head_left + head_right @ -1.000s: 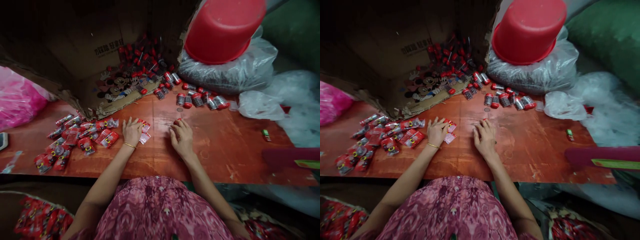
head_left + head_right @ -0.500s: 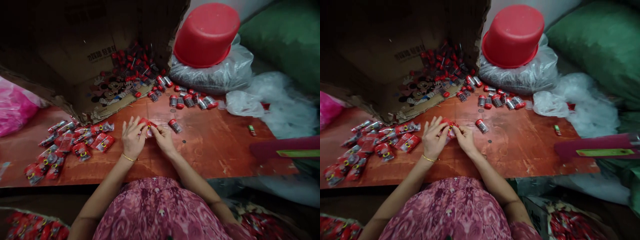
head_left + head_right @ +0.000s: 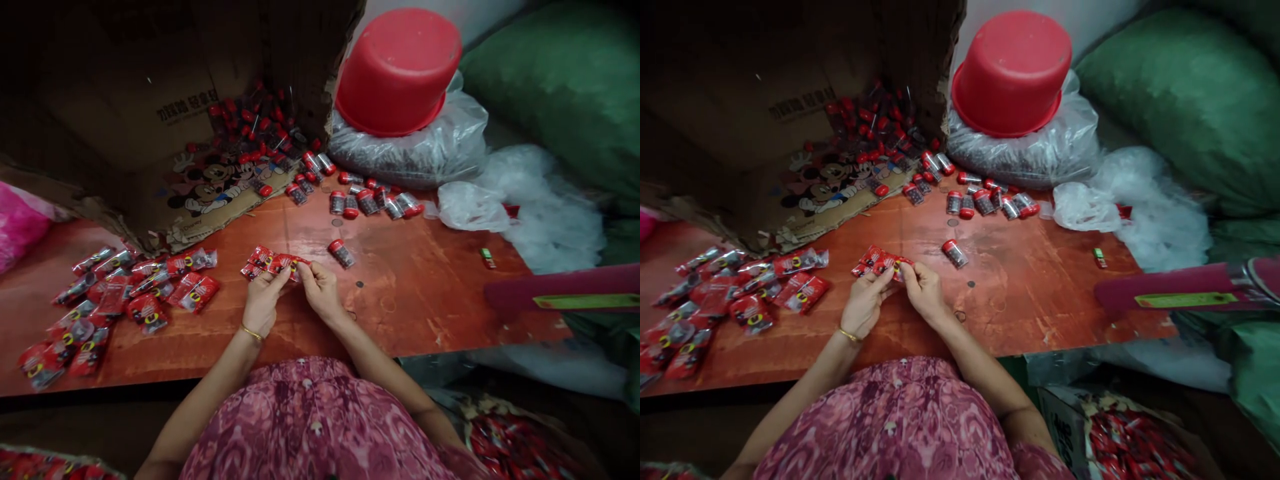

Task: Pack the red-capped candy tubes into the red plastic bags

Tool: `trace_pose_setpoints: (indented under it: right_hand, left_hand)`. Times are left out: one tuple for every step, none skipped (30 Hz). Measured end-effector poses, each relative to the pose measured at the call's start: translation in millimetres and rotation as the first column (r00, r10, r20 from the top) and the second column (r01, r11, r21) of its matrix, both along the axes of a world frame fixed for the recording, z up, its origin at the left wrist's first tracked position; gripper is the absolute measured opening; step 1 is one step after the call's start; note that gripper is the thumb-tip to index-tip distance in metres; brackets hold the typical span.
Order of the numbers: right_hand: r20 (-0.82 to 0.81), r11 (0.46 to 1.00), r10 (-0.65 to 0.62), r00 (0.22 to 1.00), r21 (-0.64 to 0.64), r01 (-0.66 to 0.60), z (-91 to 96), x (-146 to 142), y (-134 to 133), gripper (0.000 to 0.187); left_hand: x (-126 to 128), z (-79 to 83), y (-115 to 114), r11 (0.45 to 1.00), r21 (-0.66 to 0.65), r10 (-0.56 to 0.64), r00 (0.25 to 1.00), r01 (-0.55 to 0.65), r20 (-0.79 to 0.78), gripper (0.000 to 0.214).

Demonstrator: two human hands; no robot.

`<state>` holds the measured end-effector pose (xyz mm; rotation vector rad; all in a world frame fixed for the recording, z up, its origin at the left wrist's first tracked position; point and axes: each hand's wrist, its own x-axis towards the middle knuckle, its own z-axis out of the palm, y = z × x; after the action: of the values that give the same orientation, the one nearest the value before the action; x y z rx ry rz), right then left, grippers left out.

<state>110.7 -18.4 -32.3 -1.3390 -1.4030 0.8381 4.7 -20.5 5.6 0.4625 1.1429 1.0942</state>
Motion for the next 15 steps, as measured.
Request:
trace_pose_setpoints:
  right_hand:
    - [0.050, 1.000, -0.003, 0.999, 0.014, 0.002, 1.4, 6, 1, 0.040]
    - [0.128, 0.999, -0.019, 0.992, 0.043, 0.014, 2.8, 14, 2, 0.041]
    - [0.232, 0.996, -0.053, 0.971, 0.078, 0.036, 3.9, 23, 4, 0.040]
    - [0.353, 0.991, -0.104, 0.930, 0.116, 0.067, 4.0, 34, 6, 0.037]
    - [0.481, 0.984, -0.165, 0.861, 0.143, 0.109, 3.0, 46, 7, 0.036]
    - [0.593, 0.978, -0.209, 0.778, 0.148, 0.149, 0.5, 58, 9, 0.042]
    - [0.681, 0.975, -0.221, 0.698, 0.137, 0.175, -3.2, 69, 10, 0.046]
    - [0.744, 0.976, -0.206, 0.636, 0.113, 0.184, -7.7, 79, 11, 0.045]
    - [0.782, 0.979, -0.183, 0.595, 0.091, 0.181, -12.4, 87, 11, 0.041]
    - [0.799, 0.983, -0.159, 0.580, 0.075, 0.167, -16.6, 93, 10, 0.037]
    - [0.792, 0.986, -0.147, 0.593, 0.072, 0.148, -19.4, 96, 9, 0.034]
    - [0.761, 0.988, -0.147, 0.632, 0.081, 0.132, -20.4, 97, 6, 0.033]
    - [0.707, 0.989, -0.147, 0.691, 0.092, 0.116, -19.2, 96, 2, 0.033]
    - [0.632, 0.990, -0.138, 0.762, 0.097, 0.098, -15.8, 93, -3, 0.033]
    - [0.541, 0.993, -0.116, 0.833, 0.094, 0.077, -10.4, 89, -9, 0.032]
  left_hand:
    - [-2, 0.7, 2, 1.000, -0.018, -0.007, 1.000, 0.007, 0.015, 0.034]
    - [-4, 1.2, 4, 0.999, -0.041, -0.008, 0.999, 0.009, 0.032, 0.033]
    - [-6, 1.5, 6, 0.998, -0.064, -0.002, 0.999, 0.006, 0.049, 0.032]
    - [-8, 1.7, 8, 0.996, -0.084, 0.008, 0.998, -0.002, 0.068, 0.032]
    - [-10, 2.0, 9, 0.995, -0.098, 0.018, 0.996, -0.010, 0.085, 0.031]
    - [-12, 2.5, 10, 0.994, -0.107, 0.024, 0.995, -0.013, 0.099, 0.030]
    - [-13, 3.0, 11, 0.993, -0.114, 0.022, 0.994, -0.010, 0.108, 0.029]
    - [-14, 3.6, 11, 0.993, -0.118, 0.014, 0.993, -0.001, 0.114, 0.029]
    - [-14, 4.3, 11, 0.993, -0.120, 0.004, 0.993, 0.010, 0.116, 0.028]
    - [-14, 4.8, 11, 0.992, -0.121, -0.007, 0.993, 0.021, 0.116, 0.028]
    - [-14, 5.2, 11, 0.992, -0.119, -0.019, 0.993, 0.032, 0.114, 0.028]
    - [-13, 5.4, 11, 0.992, -0.115, -0.030, 0.993, 0.043, 0.113, 0.028]
    - [-13, 5.4, 10, 0.993, -0.110, -0.042, 0.993, 0.054, 0.110, 0.029]
    - [-13, 5.3, 9, 0.993, -0.102, -0.051, 0.993, 0.061, 0.104, 0.030]
    - [-13, 5.1, 8, 0.993, -0.093, -0.059, 0.994, 0.068, 0.096, 0.032]
